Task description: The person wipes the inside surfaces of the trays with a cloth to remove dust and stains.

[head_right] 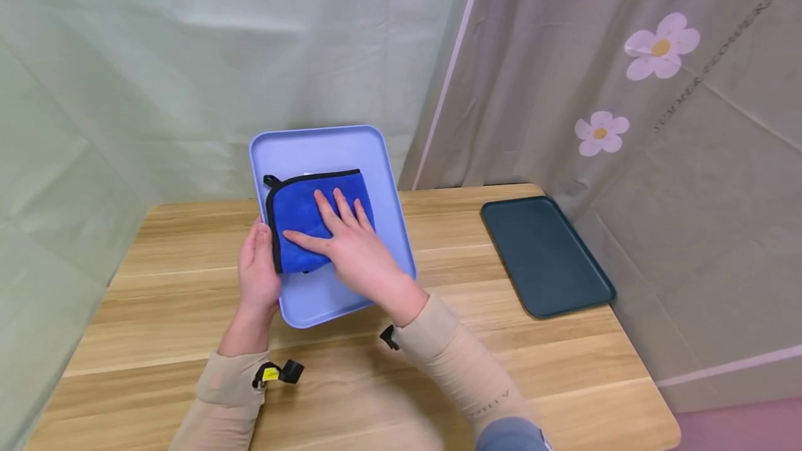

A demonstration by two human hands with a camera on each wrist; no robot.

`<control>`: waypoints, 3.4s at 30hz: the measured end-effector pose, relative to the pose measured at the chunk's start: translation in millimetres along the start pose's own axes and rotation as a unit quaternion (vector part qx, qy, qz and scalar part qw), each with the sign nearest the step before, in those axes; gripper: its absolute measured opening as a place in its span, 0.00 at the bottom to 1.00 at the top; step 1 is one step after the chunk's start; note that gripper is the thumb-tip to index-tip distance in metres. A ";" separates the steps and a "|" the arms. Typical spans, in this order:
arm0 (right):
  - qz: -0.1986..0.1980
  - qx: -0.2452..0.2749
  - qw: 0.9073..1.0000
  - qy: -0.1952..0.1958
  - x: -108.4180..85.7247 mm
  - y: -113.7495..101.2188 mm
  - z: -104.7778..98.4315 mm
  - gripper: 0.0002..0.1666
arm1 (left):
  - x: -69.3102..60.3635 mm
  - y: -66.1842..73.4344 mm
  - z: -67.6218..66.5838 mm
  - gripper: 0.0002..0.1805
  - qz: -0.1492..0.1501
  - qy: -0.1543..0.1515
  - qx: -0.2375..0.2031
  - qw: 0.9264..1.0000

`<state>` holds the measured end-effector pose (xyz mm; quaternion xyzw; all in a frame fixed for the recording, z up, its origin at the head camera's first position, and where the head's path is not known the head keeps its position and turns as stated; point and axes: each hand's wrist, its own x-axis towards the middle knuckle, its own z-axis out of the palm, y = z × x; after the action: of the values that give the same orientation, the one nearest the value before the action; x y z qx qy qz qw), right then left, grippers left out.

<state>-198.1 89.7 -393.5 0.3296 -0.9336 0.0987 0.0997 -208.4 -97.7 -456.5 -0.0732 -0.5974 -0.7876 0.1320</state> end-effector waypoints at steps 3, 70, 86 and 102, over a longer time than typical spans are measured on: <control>-0.007 -0.011 1.000 -0.003 -0.3 -1.4 -0.1 0.52 | -1.0 -0.4 0.1 0.30 0.001 -0.003 -0.016 1.000; 0.059 0.008 0.998 0.009 -11.3 29.6 -6.0 0.56 | 3.3 3.1 -0.3 0.30 -0.032 0.042 0.017 0.998; 0.037 -0.011 0.999 0.003 -9.2 8.6 2.4 0.56 | 4.9 -1.5 -1.6 0.30 -0.002 0.017 0.005 1.000; -0.009 0.002 1.000 -0.004 -10.2 -10.4 10.3 0.55 | 4.3 1.0 -1.7 0.29 -0.019 0.028 -0.032 0.999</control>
<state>-185.0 85.2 -404.6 0.3386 -0.9308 0.0982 0.0962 -212.2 -100.0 -454.8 -0.0441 -0.5696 -0.8101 0.1314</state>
